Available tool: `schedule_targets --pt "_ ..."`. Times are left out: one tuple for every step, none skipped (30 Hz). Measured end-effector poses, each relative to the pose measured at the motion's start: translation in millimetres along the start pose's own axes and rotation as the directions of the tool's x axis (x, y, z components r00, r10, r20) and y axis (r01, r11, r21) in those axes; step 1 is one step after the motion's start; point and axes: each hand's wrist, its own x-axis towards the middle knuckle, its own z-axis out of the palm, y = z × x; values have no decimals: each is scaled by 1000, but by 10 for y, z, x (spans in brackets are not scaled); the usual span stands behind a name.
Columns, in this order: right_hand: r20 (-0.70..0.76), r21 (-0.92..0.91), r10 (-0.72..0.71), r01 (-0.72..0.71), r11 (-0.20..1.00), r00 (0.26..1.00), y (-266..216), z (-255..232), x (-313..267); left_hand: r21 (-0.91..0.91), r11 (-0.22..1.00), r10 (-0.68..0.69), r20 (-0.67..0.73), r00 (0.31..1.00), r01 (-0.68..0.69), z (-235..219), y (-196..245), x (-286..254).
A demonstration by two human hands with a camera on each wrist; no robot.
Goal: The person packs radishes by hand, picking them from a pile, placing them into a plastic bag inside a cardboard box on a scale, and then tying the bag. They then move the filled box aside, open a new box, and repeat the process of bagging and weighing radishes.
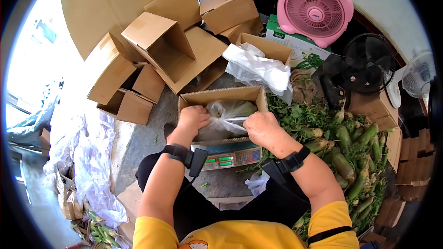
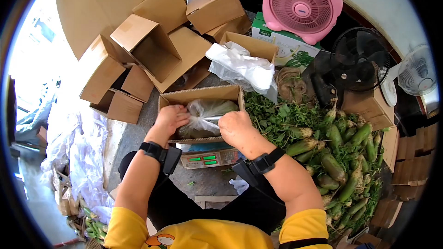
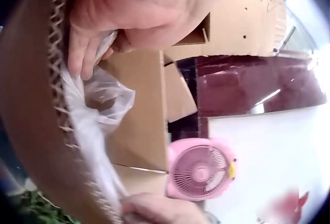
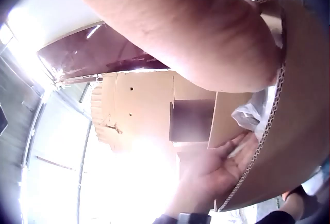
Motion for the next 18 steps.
schedule_targets --pt "39 -4 25 -25 1000 999 -17 -31 -19 46 997 -58 20 998 57 -57 -102 139" --pt "80 -10 50 -49 999 996 -26 -60 -33 244 969 25 51 998 -37 -199 -312 481" --pt "85 -12 53 -52 999 995 -27 -86 -41 429 893 101 98 990 -134 -393 -570 926" --pt "65 49 102 -106 993 993 -22 -112 -47 412 745 396 360 845 -525 -594 -795 1344" --pt "46 111 152 -156 982 987 -9 -129 -47 211 408 665 597 448 -888 -793 -1017 1755" --pt "48 108 151 -156 982 987 11 -126 -40 -46 96 745 666 41 -994 -984 -1230 2151" --pt "29 146 155 -157 977 988 36 -113 -24 291 267 753 532 387 -919 -703 -985 1682" --pt "9 184 157 -157 970 987 59 -110 1 606 471 629 279 725 -642 -395 -709 1161" --pt "10 185 154 -153 971 988 82 -154 42 737 603 429 23 903 -305 -78 -421 621" --pt "204 584 252 -324 745 946 108 -225 89 384 876 321 -8 947 -293 131 -108 76" --pt "414 810 244 -477 340 877 139 -273 131 269 932 260 -30 965 -243 229 138 -339" --pt "459 873 138 -474 115 878 206 -228 159 190 959 205 42 978 -210 131 219 -414" --pt "457 874 137 -472 114 879 165 -222 192 191 959 207 41 977 -211 78 281 -499" --pt "381 924 168 -369 -96 909 83 -211 245 143 965 196 174 965 -222 33 327 -588" --pt "312 923 214 -243 -298 925 10 -197 284 93 971 186 302 935 -223 -1 352 -672" --pt "316 922 212 -245 -301 925 -44 -197 299 94 971 182 299 937 -219 17 355 -764" --pt "331 930 183 -287 -229 926 -85 -221 315 115 966 169 393 904 -230 84 352 -848" --pt "348 933 154 -326 -154 925 -123 -255 331 132 961 153 482 863 -244 126 346 -885"
